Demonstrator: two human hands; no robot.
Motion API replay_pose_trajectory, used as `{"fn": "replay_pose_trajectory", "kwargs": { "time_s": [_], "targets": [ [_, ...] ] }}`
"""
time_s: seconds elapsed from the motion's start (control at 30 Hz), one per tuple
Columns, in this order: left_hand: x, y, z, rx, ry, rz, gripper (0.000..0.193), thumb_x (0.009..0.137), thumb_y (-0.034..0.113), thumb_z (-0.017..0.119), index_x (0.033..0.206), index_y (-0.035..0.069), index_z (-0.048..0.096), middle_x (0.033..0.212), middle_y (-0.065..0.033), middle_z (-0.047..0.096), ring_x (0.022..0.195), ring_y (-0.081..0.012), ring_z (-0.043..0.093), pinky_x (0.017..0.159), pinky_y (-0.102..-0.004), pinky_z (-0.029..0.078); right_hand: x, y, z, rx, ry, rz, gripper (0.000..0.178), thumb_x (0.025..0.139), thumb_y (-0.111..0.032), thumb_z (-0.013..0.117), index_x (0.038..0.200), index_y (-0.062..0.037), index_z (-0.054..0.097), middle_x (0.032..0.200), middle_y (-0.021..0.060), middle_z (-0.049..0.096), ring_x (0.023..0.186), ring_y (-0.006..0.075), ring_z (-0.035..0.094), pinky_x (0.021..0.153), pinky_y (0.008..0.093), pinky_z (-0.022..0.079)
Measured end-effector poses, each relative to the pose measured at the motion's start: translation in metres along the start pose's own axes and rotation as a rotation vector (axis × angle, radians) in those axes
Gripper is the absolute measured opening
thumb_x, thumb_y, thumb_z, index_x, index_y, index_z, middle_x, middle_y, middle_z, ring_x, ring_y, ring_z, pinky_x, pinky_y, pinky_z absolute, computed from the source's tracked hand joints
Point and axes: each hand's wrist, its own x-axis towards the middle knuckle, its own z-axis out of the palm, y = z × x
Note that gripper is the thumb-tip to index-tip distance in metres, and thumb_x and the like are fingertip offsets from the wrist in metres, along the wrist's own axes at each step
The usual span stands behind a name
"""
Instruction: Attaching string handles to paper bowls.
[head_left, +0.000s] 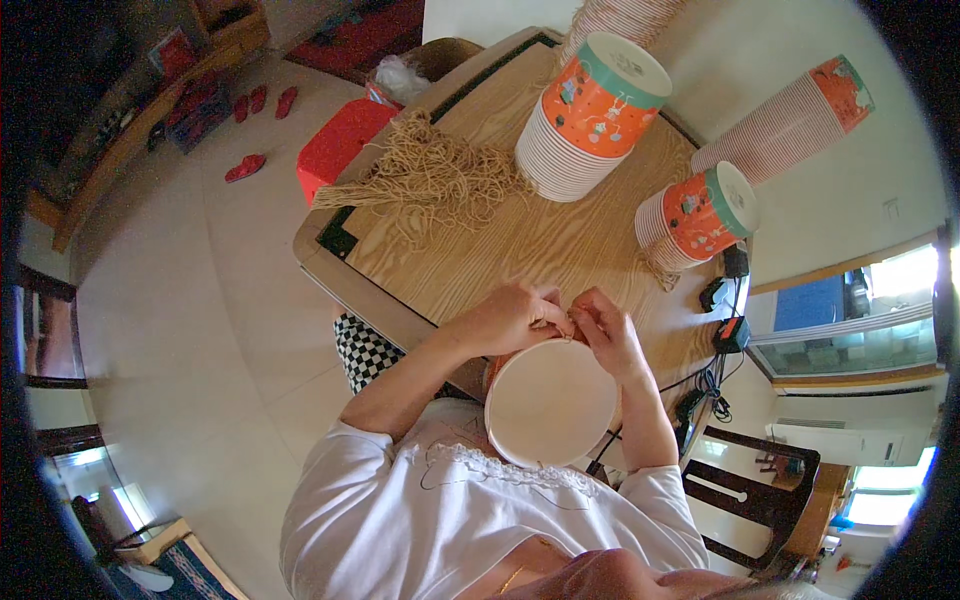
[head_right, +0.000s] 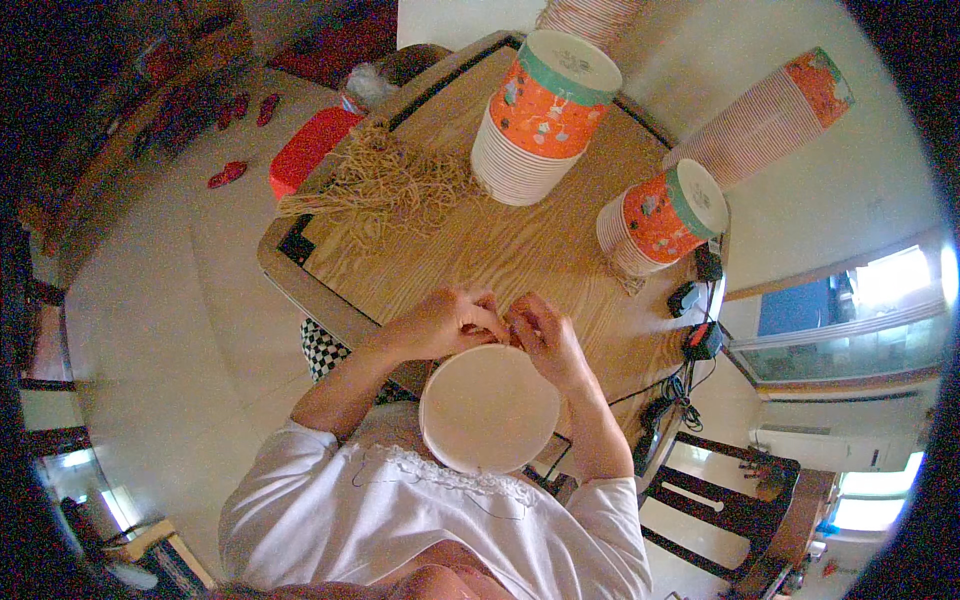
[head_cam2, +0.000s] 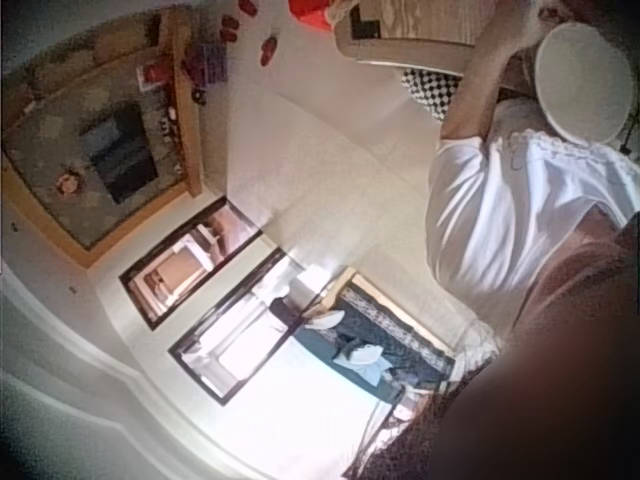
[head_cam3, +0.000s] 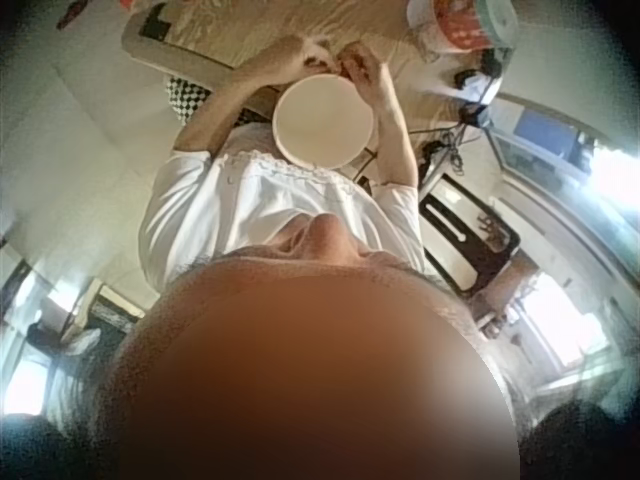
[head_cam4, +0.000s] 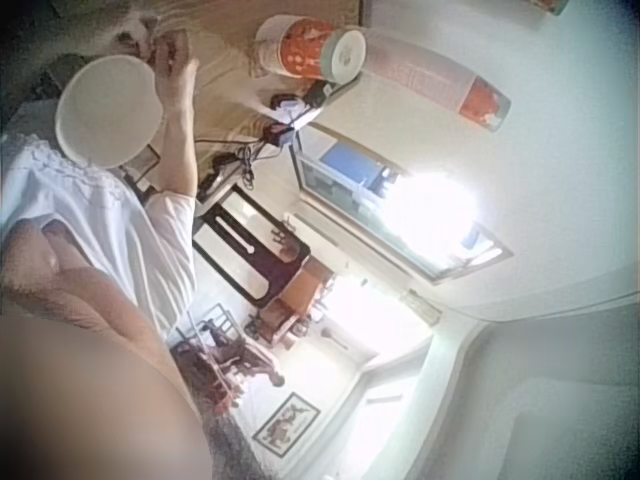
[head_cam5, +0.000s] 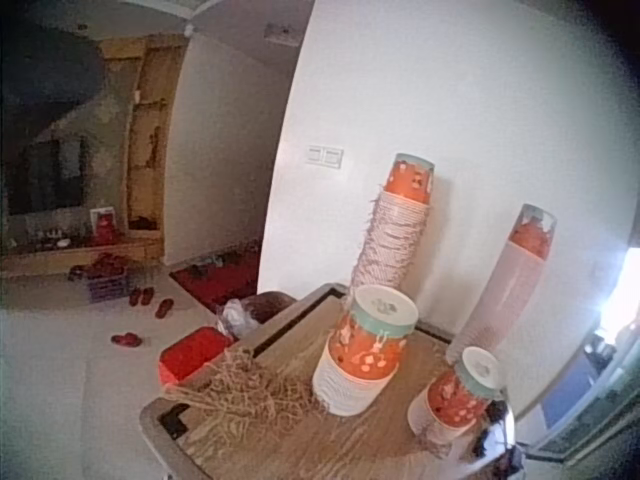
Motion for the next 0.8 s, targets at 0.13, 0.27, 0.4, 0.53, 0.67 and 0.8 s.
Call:
{"fn": "replay_pose_trajectory", "kwargs": {
  "time_s": [0.13, 0.27, 0.4, 0.53, 0.67, 0.8],
  "targets": [
    [-0.001, -0.006, 0.003, 0.043, -0.024, -0.004, 0.013, 0.073, 0.016, 0.065, 0.085, 0.012, 0.068, 0.076, -0.0069, 0.058, 0.066, -0.0240, 0.058, 0.060, -0.0355, 0.045, 0.001, -0.001, 0.000, -0.006, -0.036, 0.002, 0.010, 0.089, -0.009, 0.049, 0.087, 0.0011, 0.051, 0.075, 0.0078, 0.054, 0.063, 0.0137, 0.055, 0.057, 0.0276, 0.047],
    [-0.002, -0.010, 0.007, -0.002, 0.005, 0.012, 0.013, 0.074, 0.015, 0.064, 0.086, 0.011, 0.068, 0.075, -0.0073, 0.058, 0.067, -0.0240, 0.059, 0.061, -0.0350, 0.046, 0.000, -0.003, 0.003, -0.052, 0.005, -0.021, 0.011, 0.090, -0.009, 0.049, 0.087, 0.0014, 0.051, 0.075, 0.0084, 0.054, 0.063, 0.0142, 0.056, 0.057, 0.0280, 0.047],
    [-0.003, -0.008, 0.005, -0.001, 0.001, 0.016, 0.013, 0.074, 0.015, 0.063, 0.085, 0.010, 0.068, 0.074, -0.0076, 0.057, 0.068, -0.0247, 0.059, 0.061, -0.0350, 0.046, -0.002, -0.004, 0.004, -0.027, 0.037, 0.024, 0.011, 0.089, -0.009, 0.049, 0.086, 0.0015, 0.052, 0.076, 0.0088, 0.055, 0.064, 0.0152, 0.057, 0.059, 0.0287, 0.048],
    [-0.002, -0.010, 0.006, 0.025, -0.043, 0.015, 0.012, 0.075, 0.015, 0.063, 0.085, 0.010, 0.068, 0.075, -0.0073, 0.057, 0.068, -0.0250, 0.059, 0.061, -0.0356, 0.046, -0.001, -0.005, 0.002, -0.109, -0.024, -0.007, 0.011, 0.089, -0.008, 0.049, 0.087, 0.0016, 0.053, 0.077, 0.0091, 0.055, 0.067, 0.0159, 0.057, 0.062, 0.0285, 0.048],
    [-0.002, -0.009, 0.006, 0.020, -0.043, -0.003, 0.012, 0.075, 0.015, 0.063, 0.085, 0.011, 0.068, 0.076, -0.0073, 0.057, 0.067, -0.0248, 0.058, 0.062, -0.0357, 0.046, -0.001, 0.001, 0.002, -0.149, -0.021, -0.084, 0.011, 0.088, -0.009, 0.050, 0.090, 0.0015, 0.054, 0.079, 0.0098, 0.056, 0.071, 0.0184, 0.058, 0.065, 0.0294, 0.048],
    [-0.003, -0.013, 0.008, 0.016, -0.003, 0.030, 0.013, 0.076, 0.016, 0.062, 0.086, 0.011, 0.068, 0.077, -0.0072, 0.057, 0.069, -0.0252, 0.059, 0.063, -0.0357, 0.047, -0.003, -0.004, 0.003, -0.101, -0.029, -0.041, 0.012, 0.088, -0.010, 0.052, 0.091, 0.0013, 0.054, 0.081, 0.0110, 0.058, 0.074, 0.0208, 0.060, 0.067, 0.0304, 0.048]
  ]
}}
